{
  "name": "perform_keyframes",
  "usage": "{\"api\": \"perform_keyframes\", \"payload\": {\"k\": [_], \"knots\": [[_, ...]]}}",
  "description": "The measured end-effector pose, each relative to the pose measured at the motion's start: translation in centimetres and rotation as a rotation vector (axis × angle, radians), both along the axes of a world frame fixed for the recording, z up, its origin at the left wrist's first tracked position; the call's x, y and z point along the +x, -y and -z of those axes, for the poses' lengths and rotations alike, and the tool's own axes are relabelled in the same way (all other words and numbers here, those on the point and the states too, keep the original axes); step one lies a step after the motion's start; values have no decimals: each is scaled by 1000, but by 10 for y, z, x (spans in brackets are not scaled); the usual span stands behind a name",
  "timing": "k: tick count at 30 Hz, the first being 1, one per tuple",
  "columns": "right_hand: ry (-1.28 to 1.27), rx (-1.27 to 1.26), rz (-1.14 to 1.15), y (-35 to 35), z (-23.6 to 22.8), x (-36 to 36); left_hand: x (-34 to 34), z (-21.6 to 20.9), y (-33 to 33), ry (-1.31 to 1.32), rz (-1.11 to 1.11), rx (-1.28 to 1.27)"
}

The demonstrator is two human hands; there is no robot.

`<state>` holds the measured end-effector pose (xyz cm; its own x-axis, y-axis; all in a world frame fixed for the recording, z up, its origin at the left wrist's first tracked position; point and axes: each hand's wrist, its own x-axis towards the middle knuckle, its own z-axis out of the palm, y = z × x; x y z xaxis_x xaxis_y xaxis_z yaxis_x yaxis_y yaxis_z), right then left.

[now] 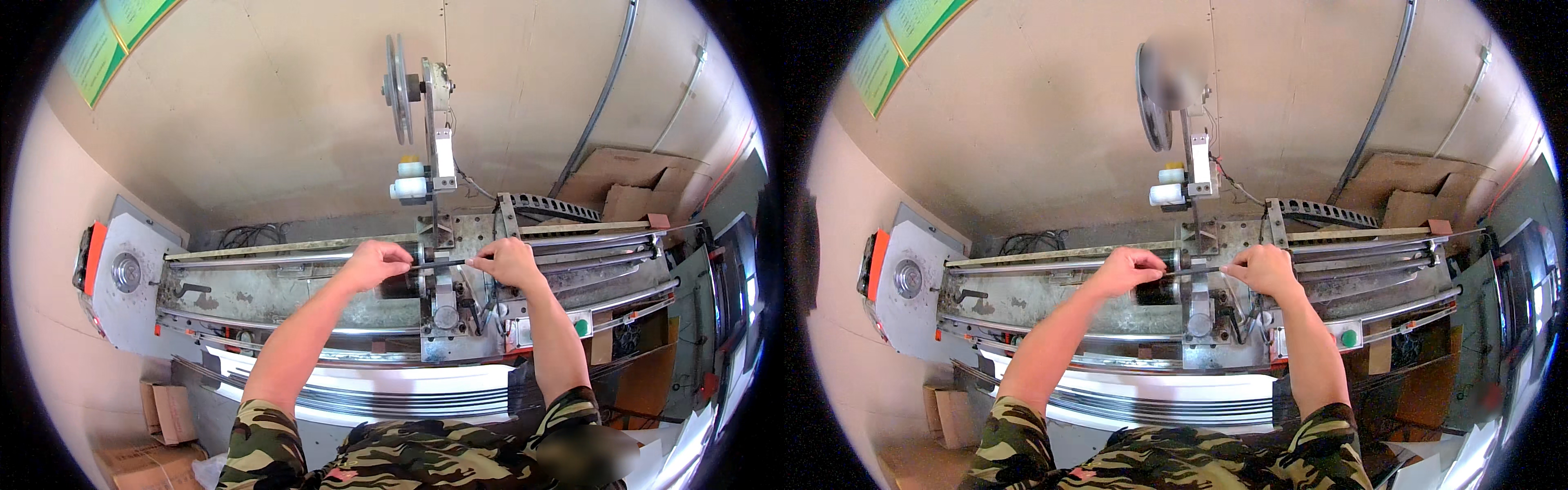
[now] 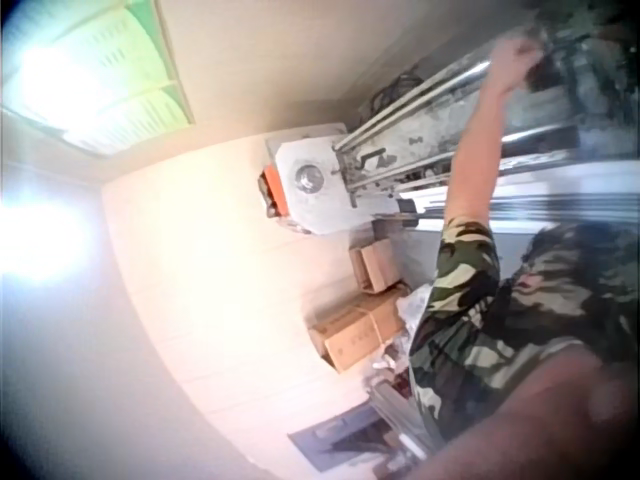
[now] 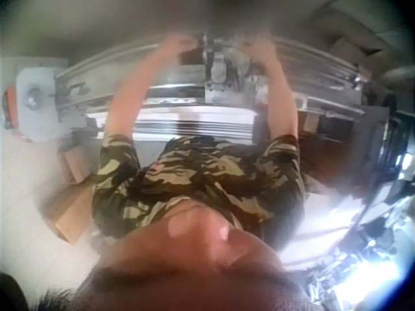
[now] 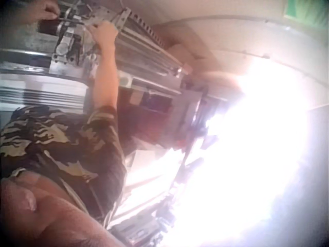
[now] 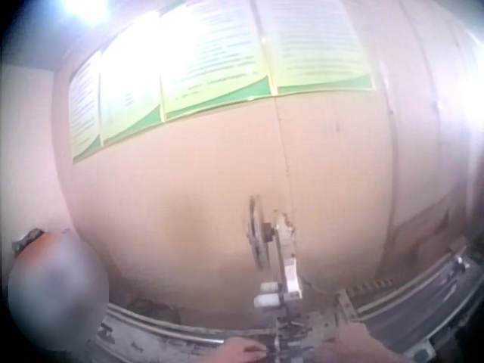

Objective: The person repeatedly loads long metal tubes into a tube-cutting or bending machine, secures them, and operates the machine to process each tube. After each cycle, the person removes the processed tube and repeats the procedure with a new tube from a nearby stack.

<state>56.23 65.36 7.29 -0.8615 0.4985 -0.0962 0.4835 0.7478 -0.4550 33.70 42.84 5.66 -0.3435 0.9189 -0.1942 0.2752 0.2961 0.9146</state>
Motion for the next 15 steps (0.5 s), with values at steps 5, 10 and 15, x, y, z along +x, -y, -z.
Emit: {"api": "perform_keyframes", "payload": {"k": [5, 10, 15], "knots": [[79, 42, 20, -1, 0, 2, 17, -14, -16, -798, 232, 143], [-70, 34, 8, 4, 13, 1, 22, -21, -17, -1181, 439, -89], [-379, 73, 3, 5, 39, 10, 13, -19, -33, -1019, 385, -137]]}}
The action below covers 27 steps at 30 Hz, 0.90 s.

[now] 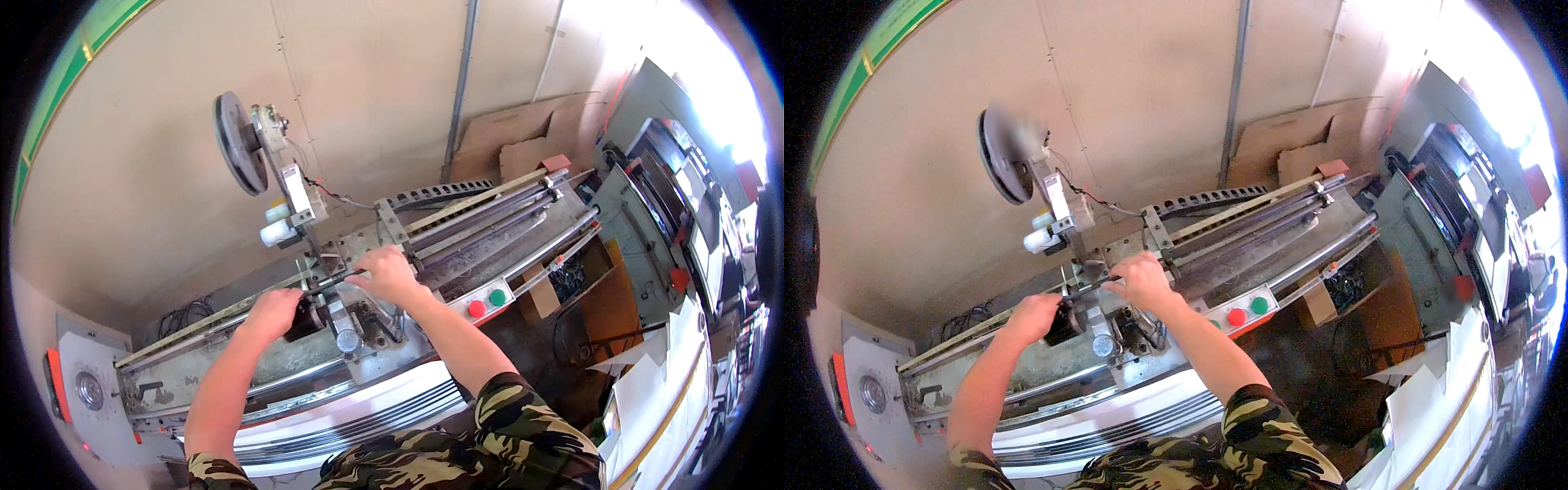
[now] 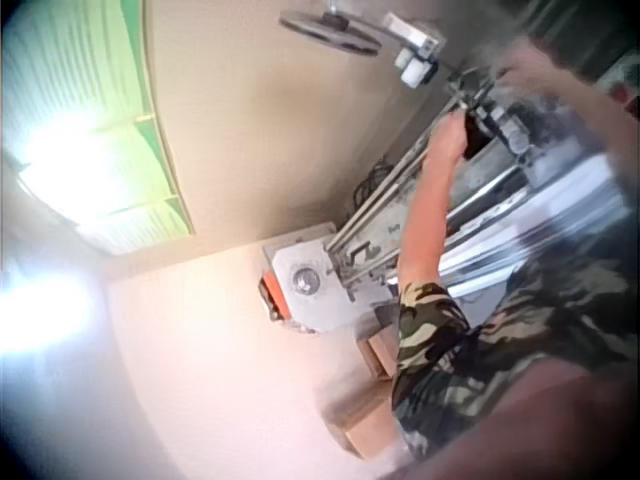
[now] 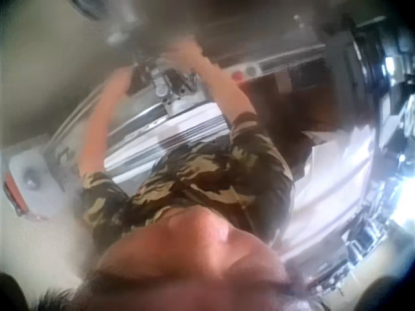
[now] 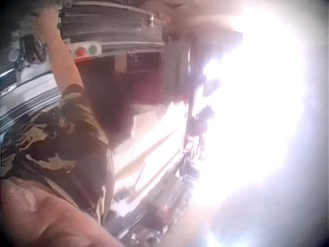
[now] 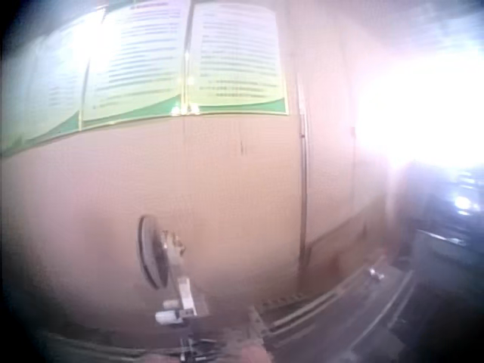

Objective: The person repeatedly loads long metal tubes into a tube-cutting or bending machine, secures them, and operates the machine to process each tube. After each cycle, the person removes the processed tube and repeats the procedure with a new tube from a nearby stack.

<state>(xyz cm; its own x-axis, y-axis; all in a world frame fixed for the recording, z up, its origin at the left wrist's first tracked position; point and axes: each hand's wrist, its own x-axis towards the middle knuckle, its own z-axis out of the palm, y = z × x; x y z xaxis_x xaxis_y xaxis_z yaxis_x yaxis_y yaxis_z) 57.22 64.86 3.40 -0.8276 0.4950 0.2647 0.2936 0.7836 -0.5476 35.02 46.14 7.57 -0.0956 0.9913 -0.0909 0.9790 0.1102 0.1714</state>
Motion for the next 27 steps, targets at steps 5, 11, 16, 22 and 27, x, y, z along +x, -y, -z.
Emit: {"api": "perform_keyframes", "payload": {"k": [5, 11, 16, 22, 27], "knots": [[-183, 226, 392, 36, -24, 74, -6, -1, 4, 528, -331, 51], [-233, 457, 601, 64, -10, 178, -20, 14, 10, 750, -403, -42], [48, 317, 670, 46, 66, 230, -12, 13, 10, 416, -167, 152], [-100, 240, 467, 9, -36, 132, -1, 16, 12, 437, -313, 200], [-105, 220, -5, -5, -36, 28, -2, 11, 4, 426, -379, 168]]}}
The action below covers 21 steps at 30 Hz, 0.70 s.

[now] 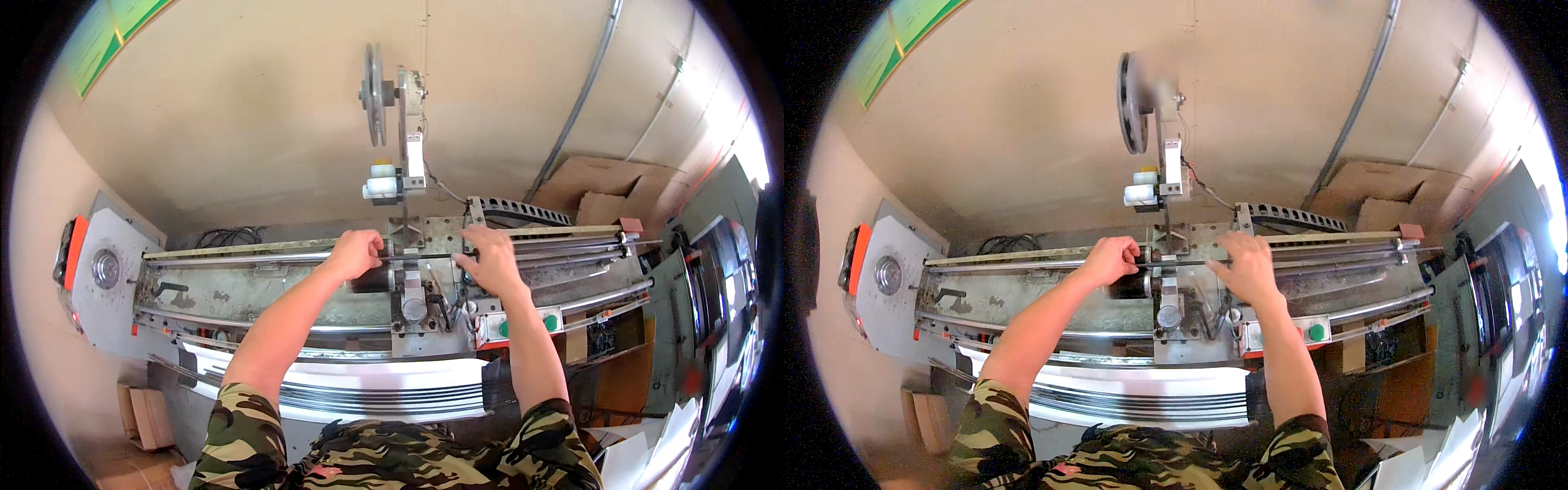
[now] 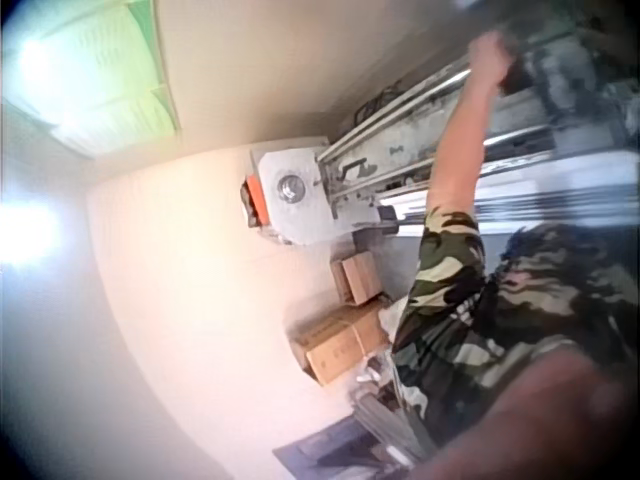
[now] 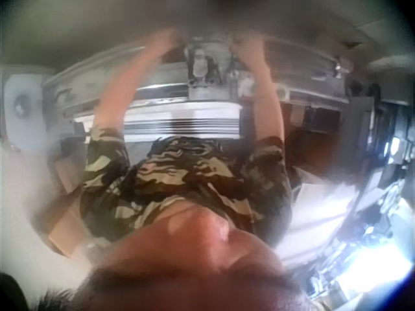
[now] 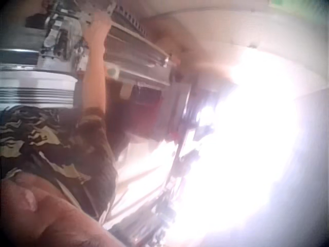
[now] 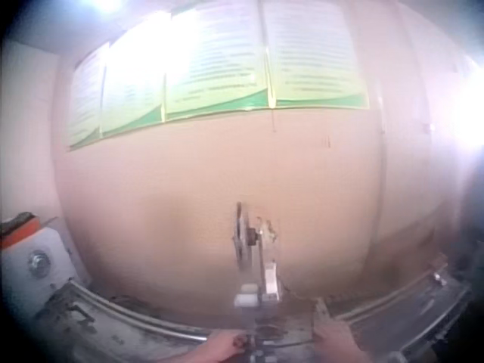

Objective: The person repeatedly loads long metal tubes into a tube-cutting or bending machine, secures them, and operates the machine to process each tube. After each cycle, the person removes the processed tube and repeats the procedure with a new tube from a nearby stack.

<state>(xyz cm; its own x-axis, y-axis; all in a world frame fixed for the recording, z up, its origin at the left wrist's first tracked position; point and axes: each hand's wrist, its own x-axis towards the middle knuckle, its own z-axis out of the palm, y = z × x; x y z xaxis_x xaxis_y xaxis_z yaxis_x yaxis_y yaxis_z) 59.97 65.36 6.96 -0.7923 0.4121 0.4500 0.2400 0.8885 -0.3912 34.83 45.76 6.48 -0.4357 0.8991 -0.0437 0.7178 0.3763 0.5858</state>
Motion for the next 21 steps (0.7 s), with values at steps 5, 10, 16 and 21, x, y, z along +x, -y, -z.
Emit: {"api": "perform_keyframes", "payload": {"k": [5, 10, 16, 21], "knots": [[603, -383, -164, -13, 22, -52, -6, -3, -2, 59, -30, -87], [497, -166, -120, -4, 22, -51, -12, -6, 6, 132, -30, -95], [314, 37, -7, 26, 41, -71, -14, 6, 67, -83, 120, 149], [248, 115, 101, 69, 37, -102, -12, 17, 121, -376, 137, 215]]}}
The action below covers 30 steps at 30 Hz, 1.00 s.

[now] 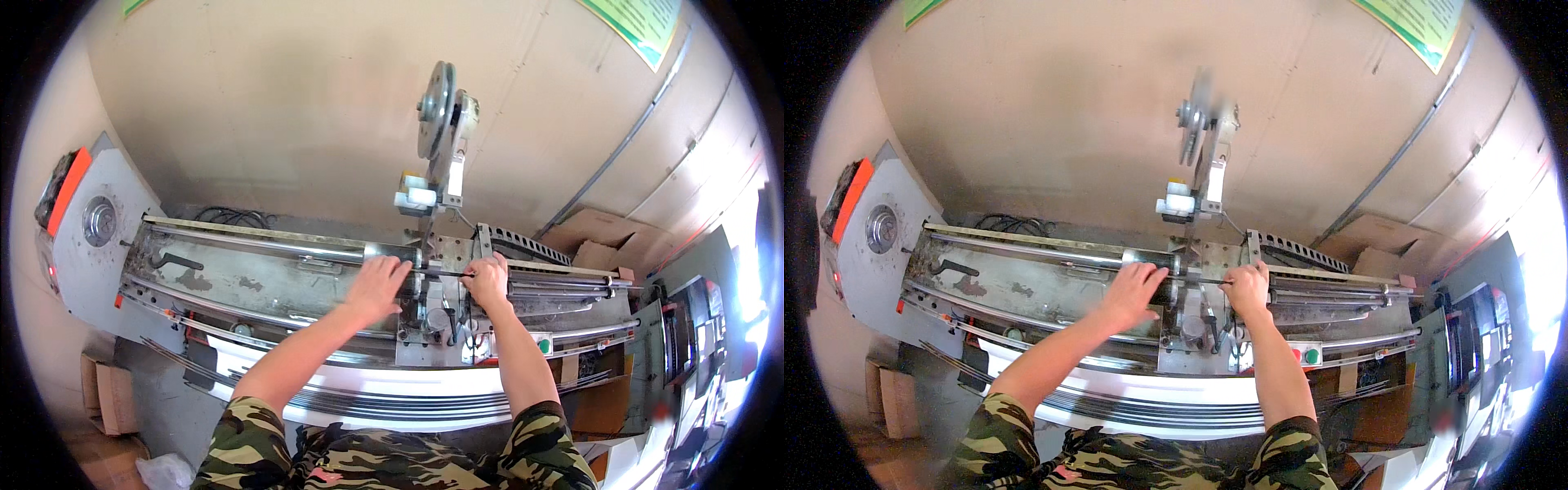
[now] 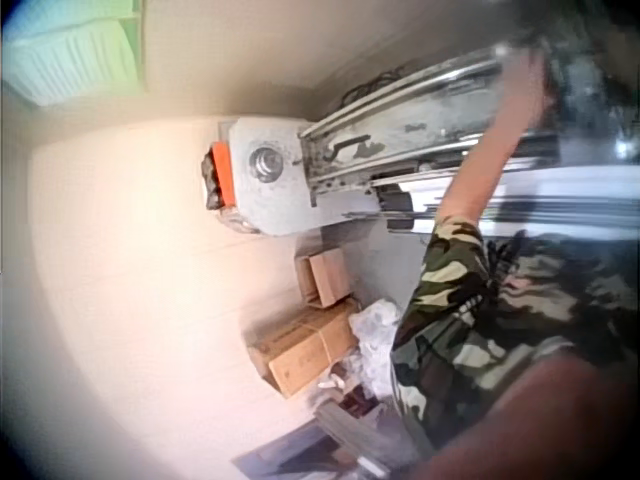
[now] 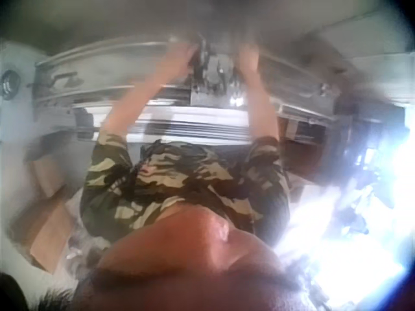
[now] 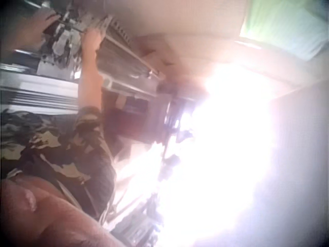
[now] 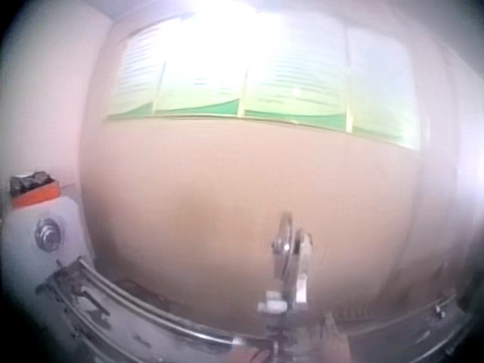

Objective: The person repeatedly loads long metal tubes into a tube-cutting or bending machine, secures them, and operates the machine to process each tube. After each cycle, the person removes the processed tube and repeats the procedure with a new tube from a nearby stack.

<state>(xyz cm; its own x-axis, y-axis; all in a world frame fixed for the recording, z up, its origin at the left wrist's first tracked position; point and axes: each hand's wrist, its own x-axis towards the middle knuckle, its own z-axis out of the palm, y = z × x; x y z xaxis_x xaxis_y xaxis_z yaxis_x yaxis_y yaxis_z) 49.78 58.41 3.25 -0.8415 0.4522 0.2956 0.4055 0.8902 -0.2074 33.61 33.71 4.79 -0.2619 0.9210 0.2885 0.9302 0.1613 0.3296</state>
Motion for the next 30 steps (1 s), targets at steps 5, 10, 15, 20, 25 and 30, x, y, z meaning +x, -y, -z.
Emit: {"api": "perform_keyframes", "payload": {"k": [5, 10, 15, 20, 25, 30], "knots": [[-115, 105, 29, 44, 0, -29, -9, 15, 17, -88, -82, 102], [-183, 148, 14, 125, 11, -100, -71, 24, 91, -226, -195, 100], [21, -17, -58, 209, -65, -124, -115, -3, 161, -168, -269, 206], [2, 3, -121, 304, -121, -94, -158, -38, 220, -119, -394, 141], [91, -58, -213, 442, -186, -68, -224, -63, 312, -153, -466, 127], [292, -59, -277, 535, -226, -107, -290, -90, 398, -53, -460, 12]]}}
